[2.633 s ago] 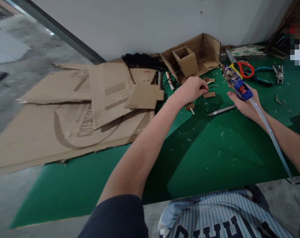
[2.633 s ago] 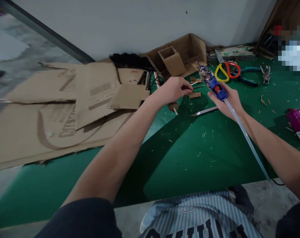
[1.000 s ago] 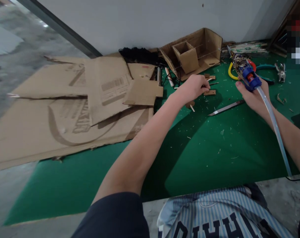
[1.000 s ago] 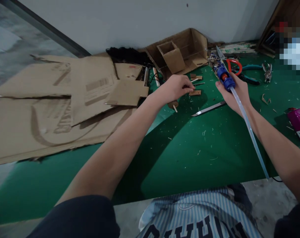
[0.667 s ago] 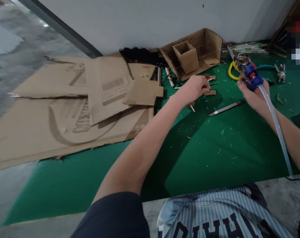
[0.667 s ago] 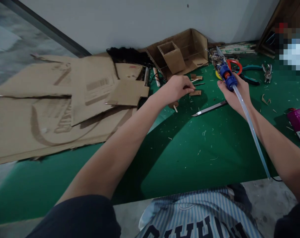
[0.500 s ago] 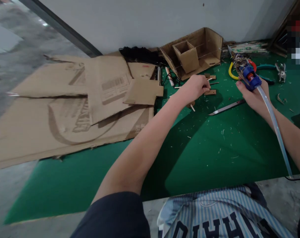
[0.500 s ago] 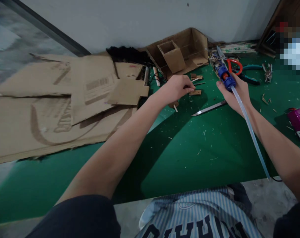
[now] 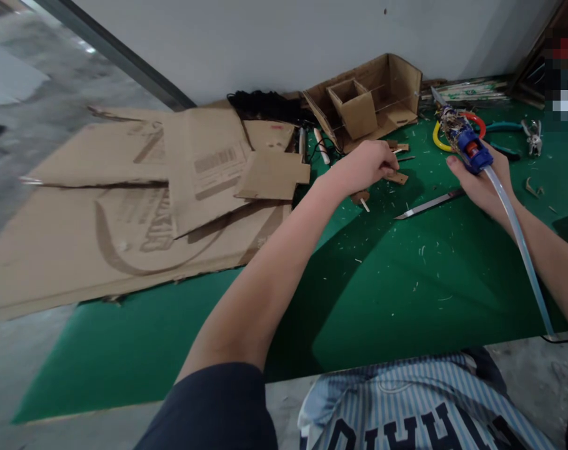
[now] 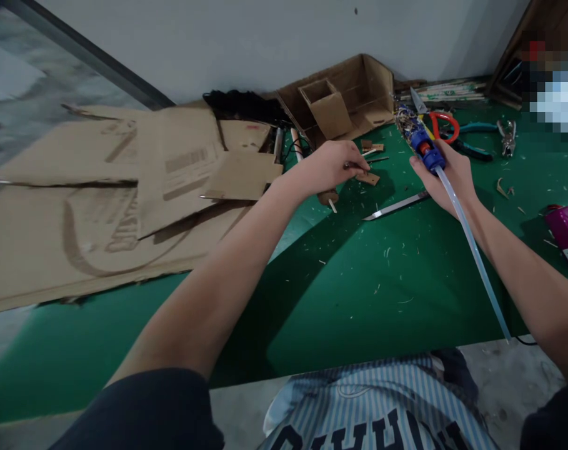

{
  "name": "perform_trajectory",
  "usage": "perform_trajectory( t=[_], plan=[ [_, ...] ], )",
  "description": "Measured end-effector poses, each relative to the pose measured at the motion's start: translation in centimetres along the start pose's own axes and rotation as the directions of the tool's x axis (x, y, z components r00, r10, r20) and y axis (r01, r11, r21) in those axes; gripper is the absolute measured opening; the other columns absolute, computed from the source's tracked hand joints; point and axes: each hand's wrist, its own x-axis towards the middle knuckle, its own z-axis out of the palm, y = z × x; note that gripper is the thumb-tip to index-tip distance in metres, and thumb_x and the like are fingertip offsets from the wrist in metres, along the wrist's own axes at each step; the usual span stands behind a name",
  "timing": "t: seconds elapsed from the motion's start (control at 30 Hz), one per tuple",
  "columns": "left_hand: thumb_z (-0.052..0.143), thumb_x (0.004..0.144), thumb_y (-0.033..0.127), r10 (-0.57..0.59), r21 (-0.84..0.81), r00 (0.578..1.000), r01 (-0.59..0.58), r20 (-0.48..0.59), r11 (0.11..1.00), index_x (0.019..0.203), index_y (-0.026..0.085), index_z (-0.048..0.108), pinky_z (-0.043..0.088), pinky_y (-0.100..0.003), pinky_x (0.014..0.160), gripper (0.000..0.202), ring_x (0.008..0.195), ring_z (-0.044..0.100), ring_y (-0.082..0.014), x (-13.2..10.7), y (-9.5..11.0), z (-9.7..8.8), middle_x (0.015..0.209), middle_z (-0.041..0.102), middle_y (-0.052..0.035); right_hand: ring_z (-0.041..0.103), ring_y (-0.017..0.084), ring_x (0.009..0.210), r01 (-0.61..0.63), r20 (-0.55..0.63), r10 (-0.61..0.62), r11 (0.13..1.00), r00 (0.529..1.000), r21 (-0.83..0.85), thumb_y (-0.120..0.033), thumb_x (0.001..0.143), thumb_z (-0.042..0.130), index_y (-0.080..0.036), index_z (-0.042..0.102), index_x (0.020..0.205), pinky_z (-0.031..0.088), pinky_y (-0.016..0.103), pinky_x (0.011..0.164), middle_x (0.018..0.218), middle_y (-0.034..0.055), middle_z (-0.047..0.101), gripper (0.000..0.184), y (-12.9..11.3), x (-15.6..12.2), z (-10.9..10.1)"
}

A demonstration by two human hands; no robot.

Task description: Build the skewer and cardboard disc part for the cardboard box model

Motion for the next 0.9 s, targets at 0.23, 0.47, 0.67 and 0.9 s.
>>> perform_trajectory(
  t=[0.23, 0.47, 0.67, 0.9],
  plan=[
    [0.051, 0.095, 0.019, 0.086, -0.051, 0.996, -0.088, -0.036, 0.995, 0.109, 0.020, 0.082, 0.054, -0.035, 0.094, 0.034, 0.108, 0.070, -0.0239, -0.3, -1.3, -0.5, 0.122, 0.074, -0.0094, 0.071, 0.033, 0.096, 0.021, 0.031, -0.019, 0.998, 0.999, -0.060, -0.063, 0.088, 0.066, -0.026, 0.066, 0.098, 0.056, 0.049, 0.085, 0.090, 0.0078, 0.072, 0.038, 0.2, 0.3, -0.2],
    [0.053, 0.097, 0.023, 0.042, -0.065, 0.994, -0.049, -0.102, 0.997, 0.114, 0.016, 0.078, 0.054, -0.035, 0.091, 0.031, 0.103, 0.069, -0.0236, -0.3, -0.9, 0.0, 0.114, 0.076, -0.0116, 0.069, 0.034, 0.090, -0.025, 0.158, 0.031, 0.999, 0.987, -0.037, -0.064, 0.085, 0.071, -0.025, 0.067, 0.095, 0.057, 0.051, 0.082, 0.082, 0.0076, 0.068, 0.041, 1.5, 0.9, -0.3],
    [0.057, 0.097, 0.024, 0.050, -0.018, 0.996, -0.052, -0.070, 0.998, 0.108, 0.015, 0.079, 0.053, -0.039, 0.093, 0.026, 0.103, 0.068, -0.0255, -0.2, -0.7, 0.4, 0.114, 0.073, -0.0137, 0.067, 0.029, 0.078, -0.158, 0.241, 0.141, 0.986, 0.960, 0.050, -0.065, 0.082, 0.075, -0.022, 0.073, 0.099, 0.058, 0.049, 0.073, 0.075, 0.0063, 0.065, 0.046, 2.3, 1.3, 0.1],
    [0.059, 0.093, 0.026, 0.069, -0.092, 0.995, -0.076, -0.077, 0.993, 0.108, 0.016, 0.076, 0.053, -0.037, 0.094, 0.025, 0.104, 0.068, -0.0234, -0.3, -1.4, 0.4, 0.111, 0.074, -0.0105, 0.052, 0.016, 0.060, -0.322, 0.586, 0.176, 0.934, 0.791, 0.155, -0.061, 0.075, 0.083, -0.026, 0.072, 0.112, 0.048, 0.037, 0.054, 0.087, 0.0048, 0.067, 0.053, 1.1, 1.7, -1.5]
  ],
)
